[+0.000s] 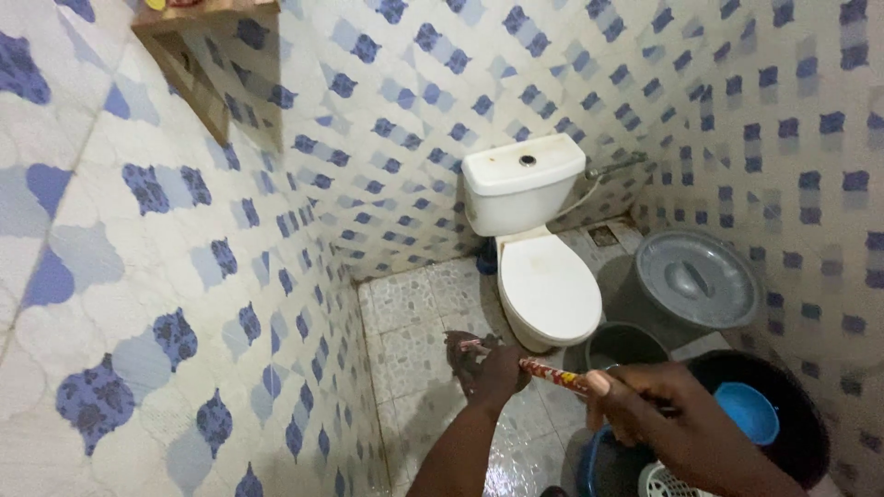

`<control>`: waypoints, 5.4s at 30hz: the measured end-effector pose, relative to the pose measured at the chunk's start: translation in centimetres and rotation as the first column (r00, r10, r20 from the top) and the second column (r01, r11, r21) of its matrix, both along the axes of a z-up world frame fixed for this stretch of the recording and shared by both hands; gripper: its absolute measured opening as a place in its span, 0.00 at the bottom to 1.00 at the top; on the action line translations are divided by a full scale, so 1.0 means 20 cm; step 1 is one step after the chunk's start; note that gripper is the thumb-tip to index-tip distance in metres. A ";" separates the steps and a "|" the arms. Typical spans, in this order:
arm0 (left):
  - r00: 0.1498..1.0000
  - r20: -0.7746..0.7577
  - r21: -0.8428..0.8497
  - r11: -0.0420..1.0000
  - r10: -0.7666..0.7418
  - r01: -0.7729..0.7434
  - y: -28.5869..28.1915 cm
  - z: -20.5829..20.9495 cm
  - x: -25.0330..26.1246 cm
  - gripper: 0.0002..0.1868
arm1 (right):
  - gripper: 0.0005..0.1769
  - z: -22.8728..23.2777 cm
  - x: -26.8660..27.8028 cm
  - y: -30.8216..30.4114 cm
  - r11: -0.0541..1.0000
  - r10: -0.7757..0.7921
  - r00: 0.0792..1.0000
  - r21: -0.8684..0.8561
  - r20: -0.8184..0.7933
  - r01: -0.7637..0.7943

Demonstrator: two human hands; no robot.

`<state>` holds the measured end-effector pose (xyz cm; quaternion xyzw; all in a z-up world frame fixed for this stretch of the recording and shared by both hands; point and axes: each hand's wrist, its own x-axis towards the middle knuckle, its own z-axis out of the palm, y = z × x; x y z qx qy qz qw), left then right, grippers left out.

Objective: Mopping the bathroom floor with a mop and a bucket of water.

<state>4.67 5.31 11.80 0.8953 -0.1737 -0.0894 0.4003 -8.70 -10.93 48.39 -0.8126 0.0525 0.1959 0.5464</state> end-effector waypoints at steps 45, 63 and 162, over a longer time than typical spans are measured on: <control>0.961 -0.095 0.245 0.941 0.261 -0.232 0.28 0.03 0.30 0.17 | 0.12 -0.93 0.51 -0.04 0.855 0.176 0.942 0.431 0.285 -0.290; 0.921 0.132 0.394 0.833 0.366 -0.388 0.77 -0.21 0.52 0.19 | 0.16 -1.09 0.62 0.64 0.950 -0.081 0.935 0.310 0.344 -0.032; 0.915 -0.049 -0.145 0.903 0.401 -0.404 -0.11 -0.26 -0.53 0.17 | 0.34 -0.56 0.38 -0.47 0.893 0.060 0.937 0.402 0.344 -0.205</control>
